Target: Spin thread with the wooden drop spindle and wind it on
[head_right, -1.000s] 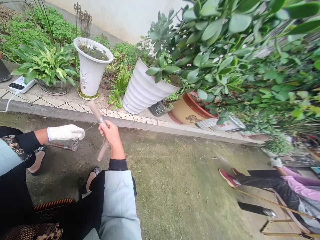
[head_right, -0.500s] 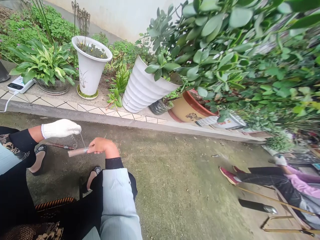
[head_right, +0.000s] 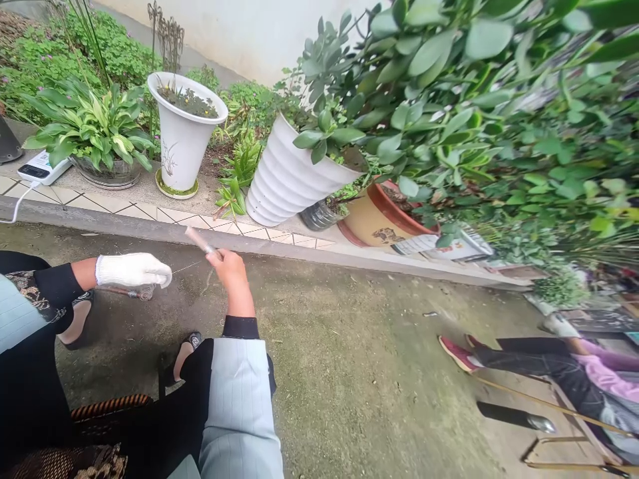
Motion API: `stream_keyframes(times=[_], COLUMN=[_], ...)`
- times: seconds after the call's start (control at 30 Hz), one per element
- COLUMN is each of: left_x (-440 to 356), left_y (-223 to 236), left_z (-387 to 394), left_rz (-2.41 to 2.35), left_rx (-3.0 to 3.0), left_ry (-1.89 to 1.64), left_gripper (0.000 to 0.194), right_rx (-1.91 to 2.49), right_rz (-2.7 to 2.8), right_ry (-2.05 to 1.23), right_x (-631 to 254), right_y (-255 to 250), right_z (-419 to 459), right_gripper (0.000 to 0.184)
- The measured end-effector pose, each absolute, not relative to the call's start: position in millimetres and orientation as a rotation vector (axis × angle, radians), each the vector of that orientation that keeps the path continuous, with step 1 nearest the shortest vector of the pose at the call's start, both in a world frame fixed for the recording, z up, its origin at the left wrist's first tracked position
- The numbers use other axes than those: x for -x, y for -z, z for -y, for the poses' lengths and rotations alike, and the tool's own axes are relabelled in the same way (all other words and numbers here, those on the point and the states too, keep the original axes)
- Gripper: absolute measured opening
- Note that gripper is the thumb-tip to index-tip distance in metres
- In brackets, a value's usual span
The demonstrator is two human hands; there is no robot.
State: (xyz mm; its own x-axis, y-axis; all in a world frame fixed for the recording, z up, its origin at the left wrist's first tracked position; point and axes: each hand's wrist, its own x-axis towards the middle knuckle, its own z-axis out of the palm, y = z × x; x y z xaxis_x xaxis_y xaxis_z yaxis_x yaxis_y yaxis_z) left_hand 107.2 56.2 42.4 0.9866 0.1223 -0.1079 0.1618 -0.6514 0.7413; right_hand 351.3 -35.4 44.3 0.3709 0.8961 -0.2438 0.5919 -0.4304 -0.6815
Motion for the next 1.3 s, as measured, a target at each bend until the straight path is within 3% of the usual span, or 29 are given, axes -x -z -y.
stream_keyframes(times=[0.1,0.27,0.33,0.4,0.6,0.87,0.97,1.07,1.2,1.3], left_x=[-105.2,-100.7,-100.1,-100.5,-102.6,-99.9,-99.6,-99.2,-98.3,-98.1], left_y=[-44.7,-34.8,-30.0,-27.3,-38.0,-45.1,-37.8,-31.7,-27.8,-29.8], left_z=[-64.1,-82.6,-84.6,-82.2,-65.5,-60.4,-62.8,-67.1,-75.7,-80.8], left_rz=[-0.208,-0.354,-0.413,-0.448,-0.339,-0.133,-0.182,-0.256,-0.418,-0.530], left_rx=[-2.357,-2.483,-2.455,-2.383,-2.229,-2.452,-2.630,-2.743,-2.746,-2.545], left_ry=[-0.010,-0.083,-0.065,-0.034,0.042,-0.019,-0.090,-0.124,-0.157,-0.203], left_gripper=[0.032,0.034,0.034,0.033,0.034,0.028,0.032,0.034,0.034,0.034], right_rx=[2.277,1.838,1.564,1.416,1.606,2.370,2.463,2.375,1.824,1.381], right_rz=[1.655,1.944,1.937,1.792,0.985,1.555,1.722,1.922,1.986,1.706], right_ry=[-0.895,-1.758,-1.939,-1.858,-1.048,-0.715,-0.785,-1.118,-1.864,-1.862], right_x=[-342.0,-315.7,-309.7,-311.1,-345.2,-341.6,-333.9,-324.9,-312.8,-316.4], right_y=[-35.6,-37.2,-44.0,-52.1,-55.1,-35.2,-35.2,-33.8,-38.6,-54.7], right_z=[36.0,39.4,40.6,41.4,37.9,34.1,32.2,32.0,38.1,45.1], right_gripper=[0.021,0.024,0.028,0.031,0.035,0.029,0.030,0.026,0.023,0.030])
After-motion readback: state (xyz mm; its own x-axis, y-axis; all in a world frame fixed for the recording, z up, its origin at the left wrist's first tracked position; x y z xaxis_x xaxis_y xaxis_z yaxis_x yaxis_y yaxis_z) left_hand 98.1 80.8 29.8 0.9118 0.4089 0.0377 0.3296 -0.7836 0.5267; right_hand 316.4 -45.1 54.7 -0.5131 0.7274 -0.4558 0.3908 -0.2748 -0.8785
